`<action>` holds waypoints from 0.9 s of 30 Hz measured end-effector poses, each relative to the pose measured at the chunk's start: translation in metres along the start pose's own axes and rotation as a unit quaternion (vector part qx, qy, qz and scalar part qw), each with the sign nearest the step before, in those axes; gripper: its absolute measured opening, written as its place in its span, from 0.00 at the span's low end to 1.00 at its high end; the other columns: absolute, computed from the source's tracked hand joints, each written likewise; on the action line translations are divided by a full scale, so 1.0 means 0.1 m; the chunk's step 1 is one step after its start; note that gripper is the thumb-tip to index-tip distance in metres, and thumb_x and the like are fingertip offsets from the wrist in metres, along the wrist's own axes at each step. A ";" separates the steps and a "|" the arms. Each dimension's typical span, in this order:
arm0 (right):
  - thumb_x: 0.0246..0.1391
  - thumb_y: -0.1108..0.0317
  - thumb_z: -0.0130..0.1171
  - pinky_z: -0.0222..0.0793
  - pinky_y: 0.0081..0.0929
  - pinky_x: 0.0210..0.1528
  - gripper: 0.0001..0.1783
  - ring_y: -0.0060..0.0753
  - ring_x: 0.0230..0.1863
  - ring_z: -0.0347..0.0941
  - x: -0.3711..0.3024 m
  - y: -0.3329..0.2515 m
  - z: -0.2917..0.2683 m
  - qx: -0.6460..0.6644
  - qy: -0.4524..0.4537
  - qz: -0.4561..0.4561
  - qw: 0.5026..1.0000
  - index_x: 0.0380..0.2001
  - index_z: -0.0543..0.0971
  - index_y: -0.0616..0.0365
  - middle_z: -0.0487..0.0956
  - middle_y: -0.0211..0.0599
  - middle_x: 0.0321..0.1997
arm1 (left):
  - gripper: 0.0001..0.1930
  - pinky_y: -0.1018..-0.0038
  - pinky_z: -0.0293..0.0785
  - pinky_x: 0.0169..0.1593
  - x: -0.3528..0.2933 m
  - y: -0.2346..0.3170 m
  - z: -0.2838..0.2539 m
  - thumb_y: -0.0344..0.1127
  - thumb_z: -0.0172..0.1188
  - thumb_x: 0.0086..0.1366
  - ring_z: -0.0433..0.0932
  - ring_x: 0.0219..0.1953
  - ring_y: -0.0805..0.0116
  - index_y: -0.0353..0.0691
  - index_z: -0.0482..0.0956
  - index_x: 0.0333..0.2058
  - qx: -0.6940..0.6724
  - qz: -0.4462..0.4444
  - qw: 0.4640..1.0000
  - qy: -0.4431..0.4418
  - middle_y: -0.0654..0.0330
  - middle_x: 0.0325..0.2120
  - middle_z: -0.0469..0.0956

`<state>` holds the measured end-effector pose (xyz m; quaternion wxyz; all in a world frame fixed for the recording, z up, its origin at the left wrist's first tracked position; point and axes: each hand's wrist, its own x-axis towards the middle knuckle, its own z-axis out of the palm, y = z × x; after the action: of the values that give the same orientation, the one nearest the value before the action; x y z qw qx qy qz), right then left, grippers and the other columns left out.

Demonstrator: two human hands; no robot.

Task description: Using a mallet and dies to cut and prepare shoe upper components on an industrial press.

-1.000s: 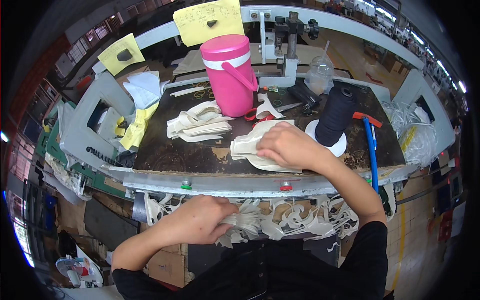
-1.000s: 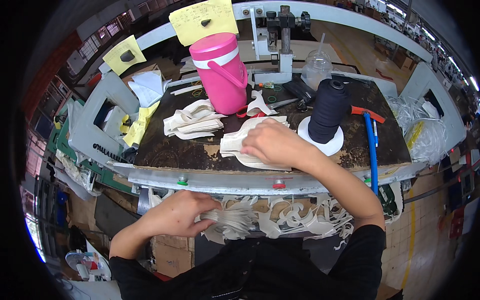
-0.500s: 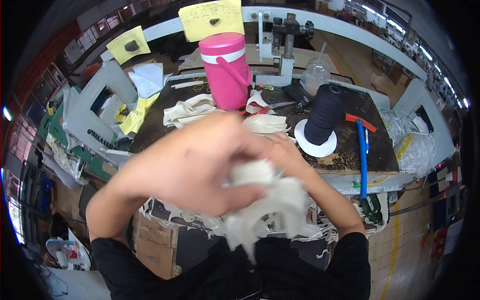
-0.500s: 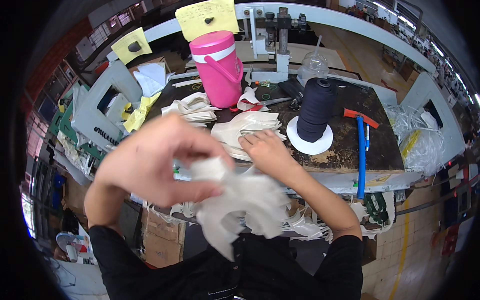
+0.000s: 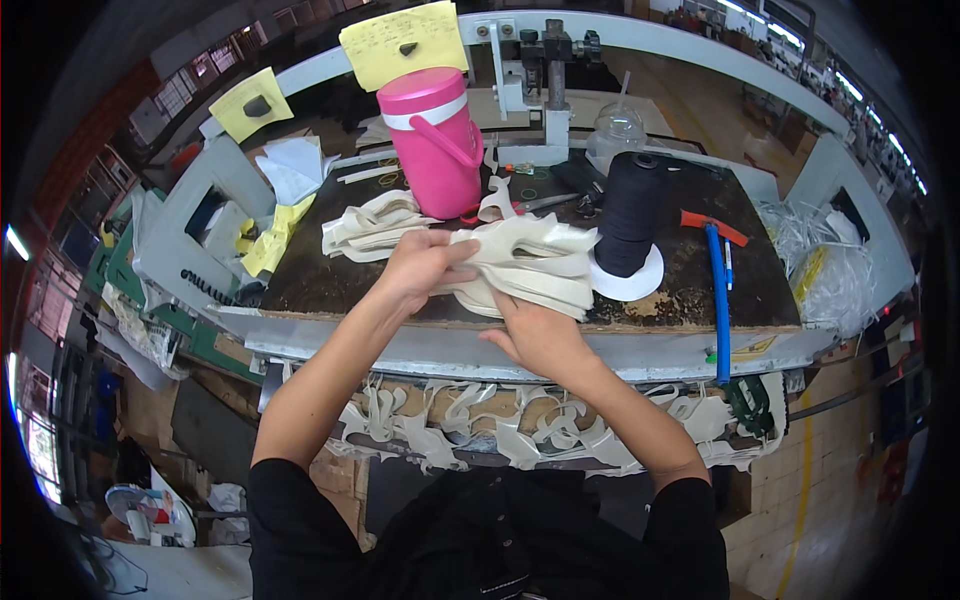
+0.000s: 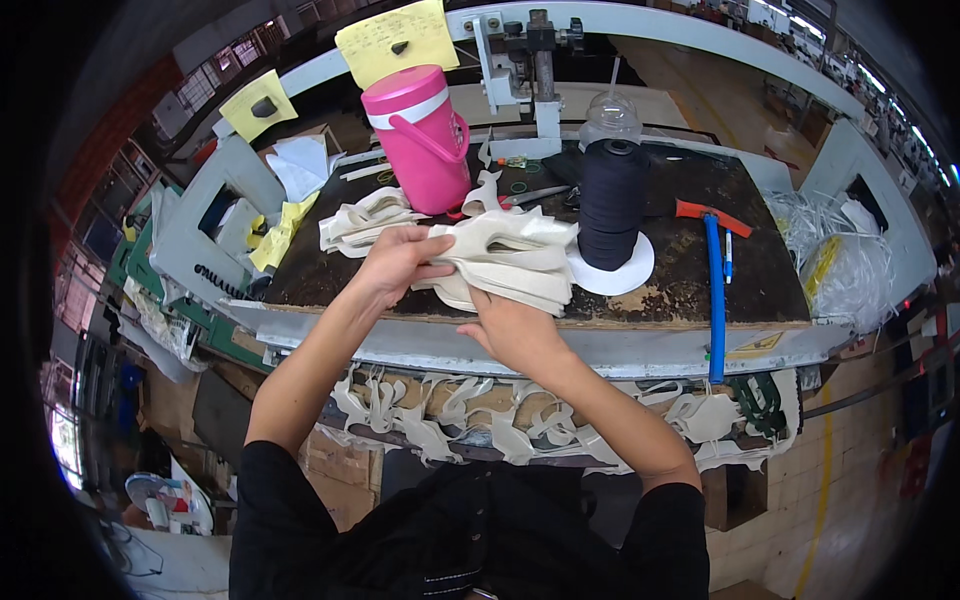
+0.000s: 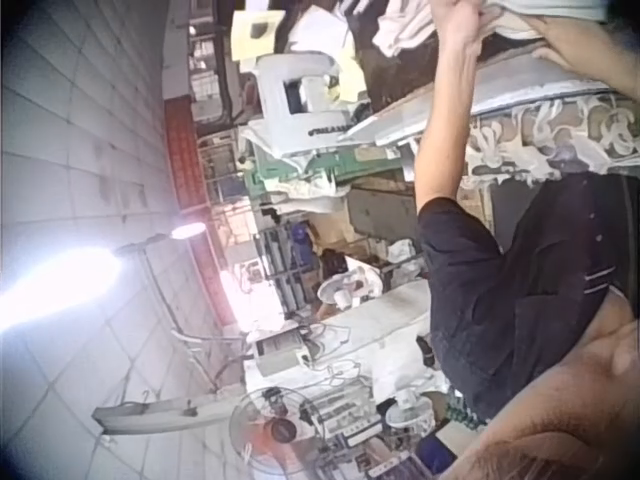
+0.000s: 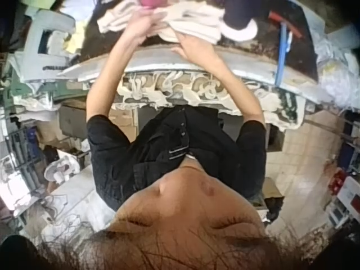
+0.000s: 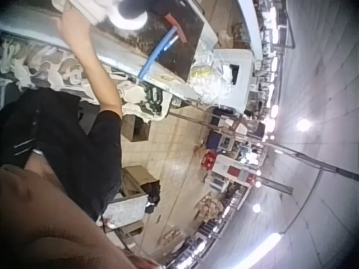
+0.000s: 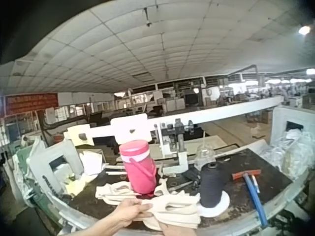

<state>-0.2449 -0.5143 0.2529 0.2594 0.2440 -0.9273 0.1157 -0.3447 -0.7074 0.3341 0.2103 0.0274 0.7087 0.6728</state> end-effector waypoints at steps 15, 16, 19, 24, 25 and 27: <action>0.59 0.37 0.65 0.75 0.40 0.59 0.40 0.51 0.53 0.81 -0.14 -0.01 -0.08 -0.046 -0.017 0.008 0.999 0.59 0.79 0.62 0.83 0.50 0.53 | 0.21 0.73 0.84 0.36 -0.13 -0.02 -0.38 0.37 0.75 0.64 0.84 0.34 0.73 0.28 0.83 0.49 0.230 0.029 0.973 0.009 0.55 0.36 0.85; 0.58 0.38 0.67 0.74 0.41 0.60 0.39 0.51 0.54 0.80 -0.16 -0.06 -0.17 -0.061 -0.030 0.009 0.998 0.58 0.80 0.62 0.82 0.51 0.54 | 0.21 0.73 0.84 0.36 -0.14 -0.03 -0.40 0.37 0.75 0.64 0.84 0.34 0.73 0.28 0.83 0.49 0.229 0.032 0.973 0.011 0.55 0.36 0.85; 0.55 0.43 0.72 0.74 0.39 0.55 0.34 0.49 0.50 0.81 -0.25 -0.17 -0.55 -0.021 -0.045 0.022 0.999 0.52 0.82 0.60 0.83 0.49 0.50 | 0.25 0.70 0.79 0.48 -0.21 -0.17 -0.36 0.38 0.76 0.62 0.82 0.47 0.69 0.33 0.80 0.54 0.383 0.296 0.871 0.082 0.56 0.46 0.83; 0.49 0.52 0.79 0.71 0.27 0.27 0.18 0.33 0.23 0.78 -0.11 -0.16 -1.17 0.113 0.082 -0.011 0.990 0.27 0.85 0.56 0.78 0.29 0.22 | 0.39 0.62 0.77 0.60 -0.27 0.13 -0.41 0.40 0.78 0.55 0.81 0.56 0.47 0.32 0.73 0.63 0.433 0.365 0.823 -0.050 0.41 0.55 0.78; 0.49 0.50 0.78 0.74 0.31 0.35 0.20 0.38 0.31 0.80 -0.02 -0.13 -1.18 0.108 0.081 -0.017 0.991 0.33 0.86 0.56 0.80 0.33 0.27 | 0.39 0.62 0.77 0.60 -0.25 0.17 -0.43 0.40 0.78 0.55 0.81 0.56 0.47 0.32 0.73 0.63 0.431 0.363 0.825 -0.052 0.41 0.55 0.78; 0.44 0.47 0.81 0.75 0.42 0.53 0.30 0.43 0.43 0.81 0.32 -0.16 -1.23 0.057 0.106 -0.039 0.992 0.42 0.84 0.57 0.83 0.41 0.37 | 0.53 0.59 0.76 0.64 -0.24 0.31 -0.42 0.43 0.82 0.49 0.79 0.60 0.45 0.26 0.63 0.68 0.597 0.332 0.724 -0.093 0.35 0.58 0.76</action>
<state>-0.2081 -0.4982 0.3749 0.3466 0.2803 -0.8761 0.1836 -0.3444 -0.7514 0.3703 -0.0218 0.4431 0.8865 0.1312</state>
